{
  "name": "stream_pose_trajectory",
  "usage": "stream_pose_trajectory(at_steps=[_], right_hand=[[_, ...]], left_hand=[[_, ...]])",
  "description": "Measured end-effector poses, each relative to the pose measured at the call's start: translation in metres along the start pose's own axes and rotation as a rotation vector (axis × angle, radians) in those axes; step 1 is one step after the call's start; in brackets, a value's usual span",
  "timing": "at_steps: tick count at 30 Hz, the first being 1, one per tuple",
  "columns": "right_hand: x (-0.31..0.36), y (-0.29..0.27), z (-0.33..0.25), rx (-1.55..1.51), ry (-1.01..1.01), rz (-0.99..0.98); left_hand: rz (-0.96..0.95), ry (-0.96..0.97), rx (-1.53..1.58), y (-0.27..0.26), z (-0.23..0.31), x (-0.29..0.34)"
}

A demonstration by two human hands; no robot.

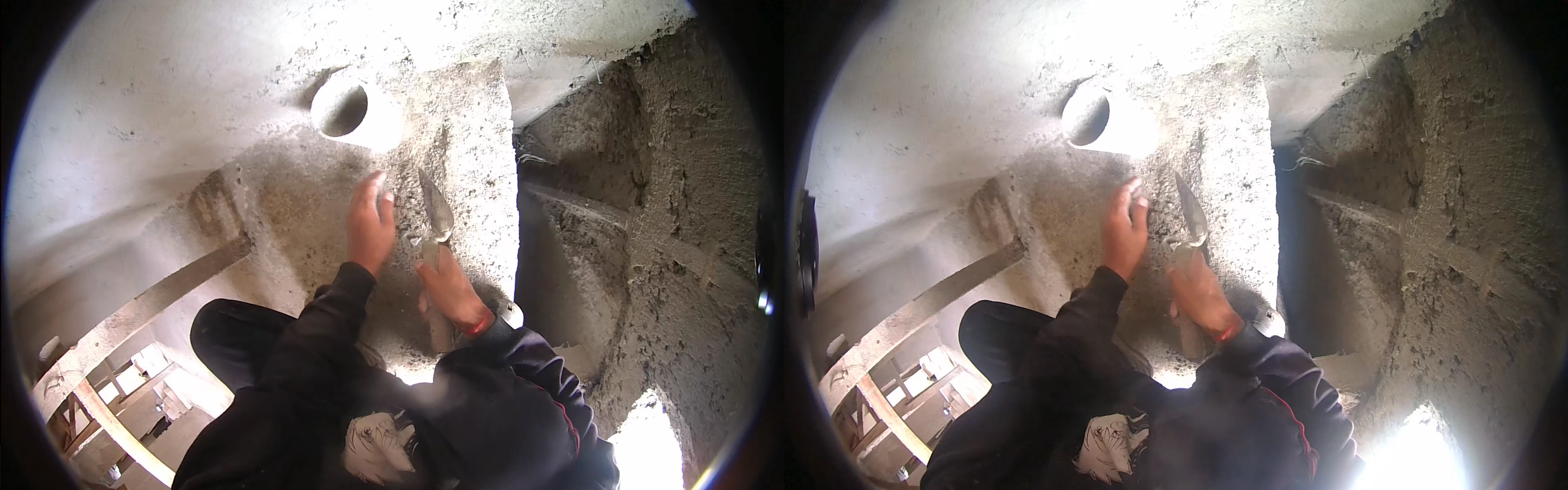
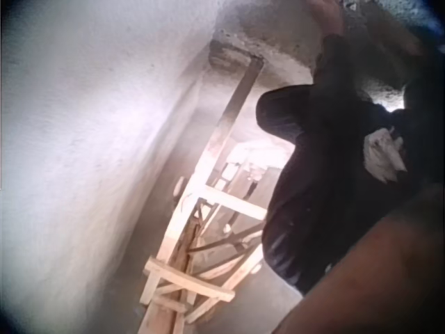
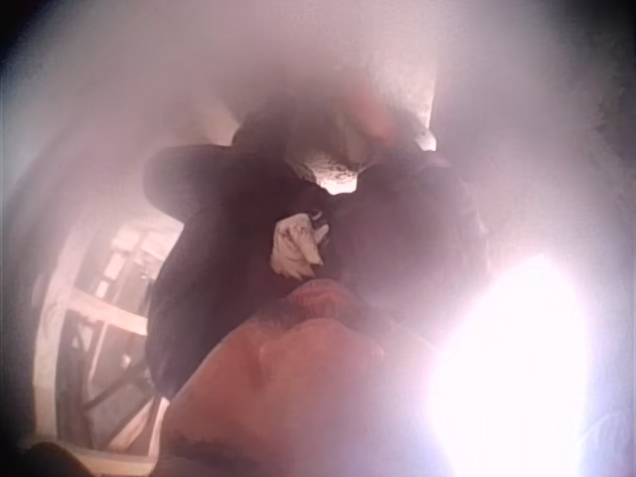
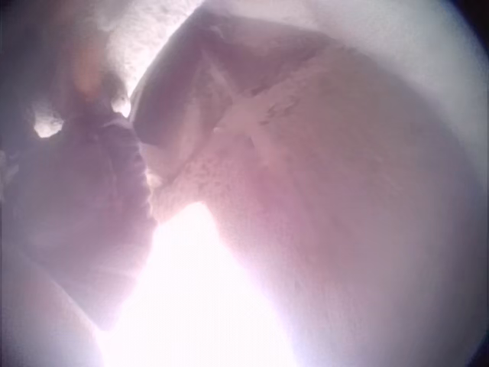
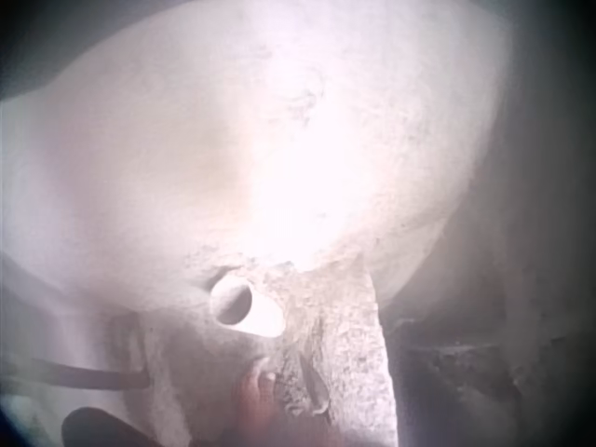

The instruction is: The person uses a trowel to apply and smooth cement around a white PVC pipe embedded in a concrete wall. They repeatedly scoop cement, press it around the pipe opening, and smooth the surface to secure the pipe in place.

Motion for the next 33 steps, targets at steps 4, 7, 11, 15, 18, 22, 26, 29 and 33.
stream_pose_trajectory(at_steps=[4, 7, 11, 15, 18, 22, 26, 29, 33], right_hand=[[-0.021, -0.01, -0.012, 0.016, -0.297, 0.094], [-0.04, 0.0, 0.002, 0.11, -0.67, 0.057], [-0.012, -0.009, 0.004, -0.558, 0.075, -0.154], [0.012, -0.011, 0.009, -0.346, 0.305, -0.112], [-0.009, 0.013, 0.004, -0.396, 0.171, -0.124], [-0.027, 0.023, 0.004, -0.207, -0.046, -0.022], [-0.022, 0.006, -0.009, 0.206, -0.135, 0.079], [-0.02, 0.005, -0.011, 0.327, -0.133, 0.133], [-0.023, 0.003, -0.011, 0.438, -0.274, 0.207]], left_hand=[[0.15, -0.184, 0.114, -0.025, 0.002, -0.031], [0.311, -0.212, 0.263, -0.049, 0.026, -0.045], [0.214, -0.216, 0.384, -0.116, 0.094, -0.079], [-0.092, -0.04, 0.198, -0.156, 0.139, -0.103], [-0.098, -0.031, 0.175, -0.164, 0.138, -0.113], [-0.069, 0.076, 0.171, -0.139, 0.142, -0.097], [-0.109, 0.214, 0.057, -0.141, 0.15, -0.096], [-0.057, 0.209, 0.065, -0.155, 0.15, -0.102], [0.004, 0.197, 0.056, -0.179, 0.141, -0.107]])
Point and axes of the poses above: each hand's wrist, its own x-axis away from the middle knuckle, its own y-axis out of the palm, z = x × y, the point moved 9 cm from there along -x, towards the middle knuckle, and after that the axes turned 15 degrees about z, right-handed, at the moved point
